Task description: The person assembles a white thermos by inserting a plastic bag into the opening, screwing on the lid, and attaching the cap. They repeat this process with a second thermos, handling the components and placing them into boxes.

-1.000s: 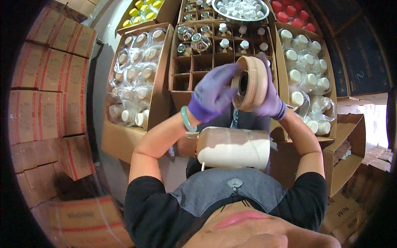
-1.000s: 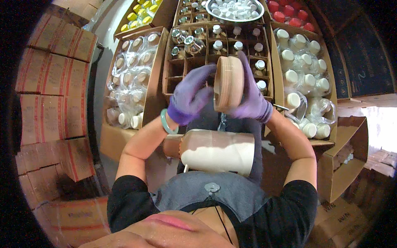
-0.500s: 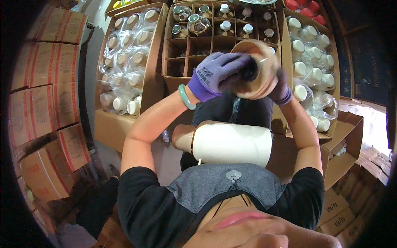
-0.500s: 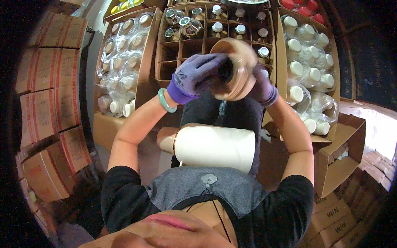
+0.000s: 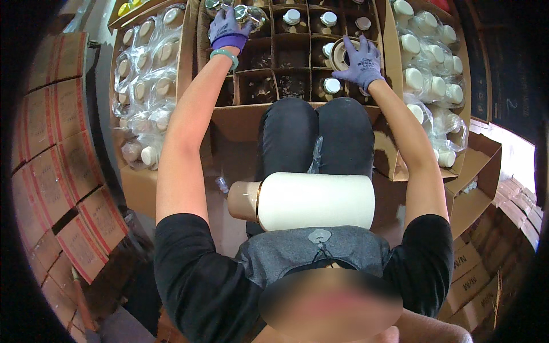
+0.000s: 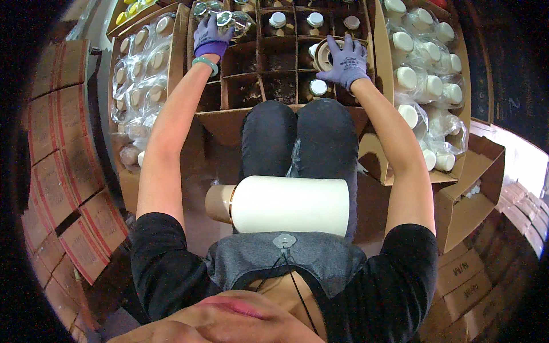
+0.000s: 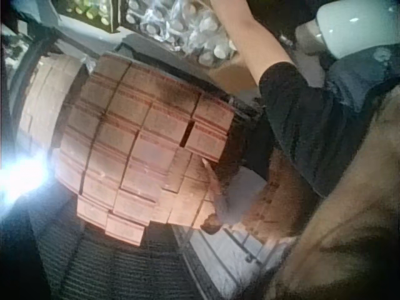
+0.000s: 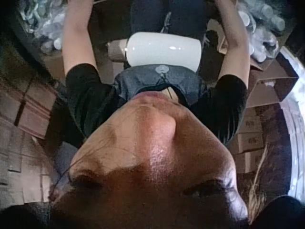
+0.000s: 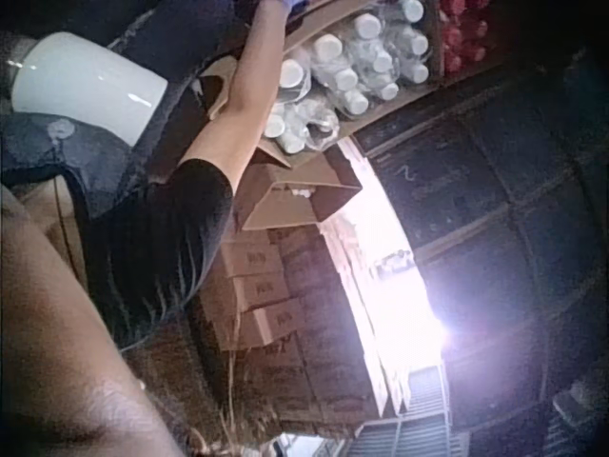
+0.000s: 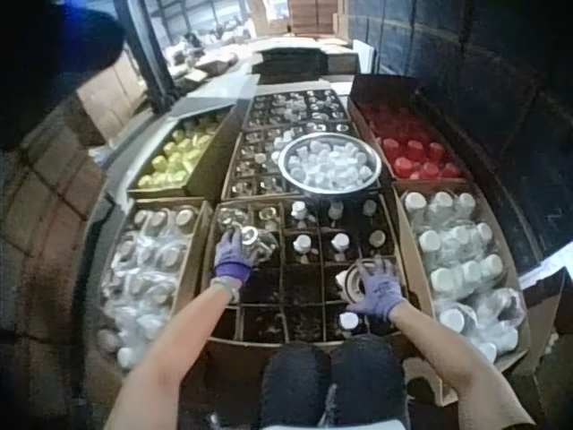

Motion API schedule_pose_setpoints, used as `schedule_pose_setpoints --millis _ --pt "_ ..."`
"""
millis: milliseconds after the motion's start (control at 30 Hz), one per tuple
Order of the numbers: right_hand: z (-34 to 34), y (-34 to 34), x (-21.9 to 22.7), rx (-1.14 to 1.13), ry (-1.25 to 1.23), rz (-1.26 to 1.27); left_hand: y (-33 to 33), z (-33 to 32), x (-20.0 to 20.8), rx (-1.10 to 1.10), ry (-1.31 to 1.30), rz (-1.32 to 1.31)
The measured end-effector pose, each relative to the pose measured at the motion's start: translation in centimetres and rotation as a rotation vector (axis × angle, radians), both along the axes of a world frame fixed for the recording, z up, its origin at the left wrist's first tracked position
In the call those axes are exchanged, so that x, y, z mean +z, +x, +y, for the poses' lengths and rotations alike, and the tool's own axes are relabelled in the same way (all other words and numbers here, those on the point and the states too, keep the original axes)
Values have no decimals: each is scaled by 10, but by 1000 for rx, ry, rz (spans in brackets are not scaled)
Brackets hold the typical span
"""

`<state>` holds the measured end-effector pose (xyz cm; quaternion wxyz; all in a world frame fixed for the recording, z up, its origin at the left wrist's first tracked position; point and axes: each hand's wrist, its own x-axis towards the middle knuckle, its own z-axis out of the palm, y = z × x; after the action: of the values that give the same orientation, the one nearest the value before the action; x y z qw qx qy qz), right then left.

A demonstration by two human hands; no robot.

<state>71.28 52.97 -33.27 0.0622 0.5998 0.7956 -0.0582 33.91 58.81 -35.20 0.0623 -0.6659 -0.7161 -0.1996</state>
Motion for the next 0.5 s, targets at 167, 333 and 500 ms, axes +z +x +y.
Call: schedule_pose_setpoints --millis 167,333,500 --pt "0 3 -9 -73 -49 14 73 22 23 -496 -248 -24" --pt "1 7 -5 -233 2 64 110 45 -12 -499 -281 78" --pt "-10 35 -22 -193 206 169 126 63 -36 -407 -522 92"
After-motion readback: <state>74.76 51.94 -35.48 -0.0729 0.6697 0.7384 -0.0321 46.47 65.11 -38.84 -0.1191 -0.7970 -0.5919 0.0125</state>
